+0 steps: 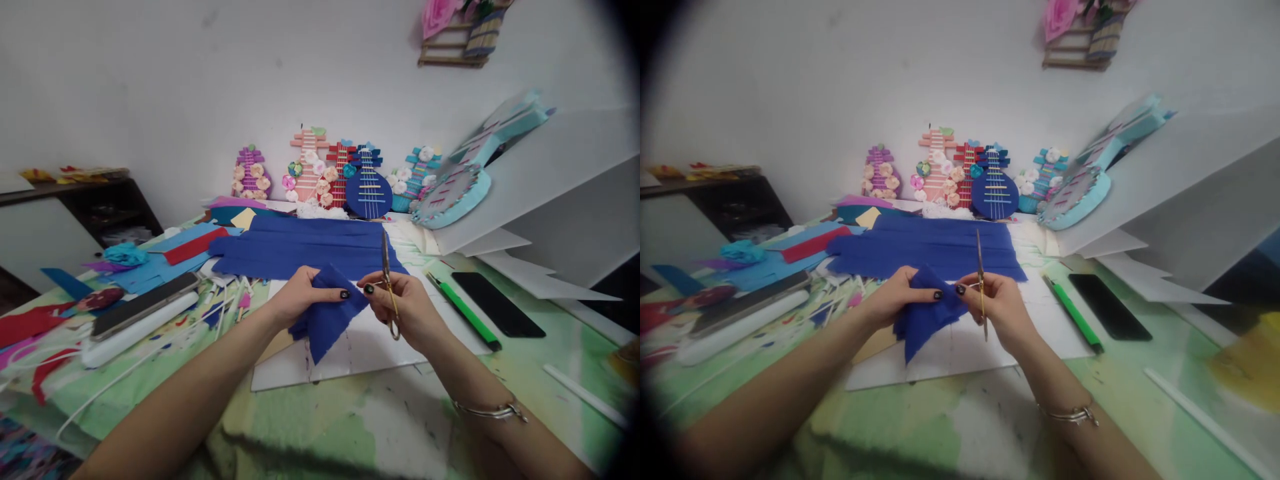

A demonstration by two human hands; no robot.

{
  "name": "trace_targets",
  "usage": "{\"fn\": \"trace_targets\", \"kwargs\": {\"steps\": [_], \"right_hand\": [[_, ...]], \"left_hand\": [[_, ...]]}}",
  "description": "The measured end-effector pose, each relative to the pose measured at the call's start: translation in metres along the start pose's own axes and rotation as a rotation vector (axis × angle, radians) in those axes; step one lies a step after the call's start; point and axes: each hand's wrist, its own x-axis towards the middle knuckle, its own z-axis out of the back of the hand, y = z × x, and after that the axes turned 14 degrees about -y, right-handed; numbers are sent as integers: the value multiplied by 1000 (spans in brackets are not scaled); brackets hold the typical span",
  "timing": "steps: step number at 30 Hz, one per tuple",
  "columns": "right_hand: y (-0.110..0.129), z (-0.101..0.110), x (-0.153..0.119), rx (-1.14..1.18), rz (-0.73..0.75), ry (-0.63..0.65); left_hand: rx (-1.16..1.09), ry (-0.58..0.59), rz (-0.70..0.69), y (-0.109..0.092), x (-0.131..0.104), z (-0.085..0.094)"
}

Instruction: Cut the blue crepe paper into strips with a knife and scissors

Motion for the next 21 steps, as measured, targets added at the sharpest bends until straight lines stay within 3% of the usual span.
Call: {"fn": "trace_targets", "kwargs": {"steps": [11,21], "right_hand": [[-6,0,-4,-195,38,256],[-15,1,-2,-310,56,267]], "left_hand": [[-101,-60,-41,-12,-1,9],[-122,-86,-80,-9,1,10]]}}
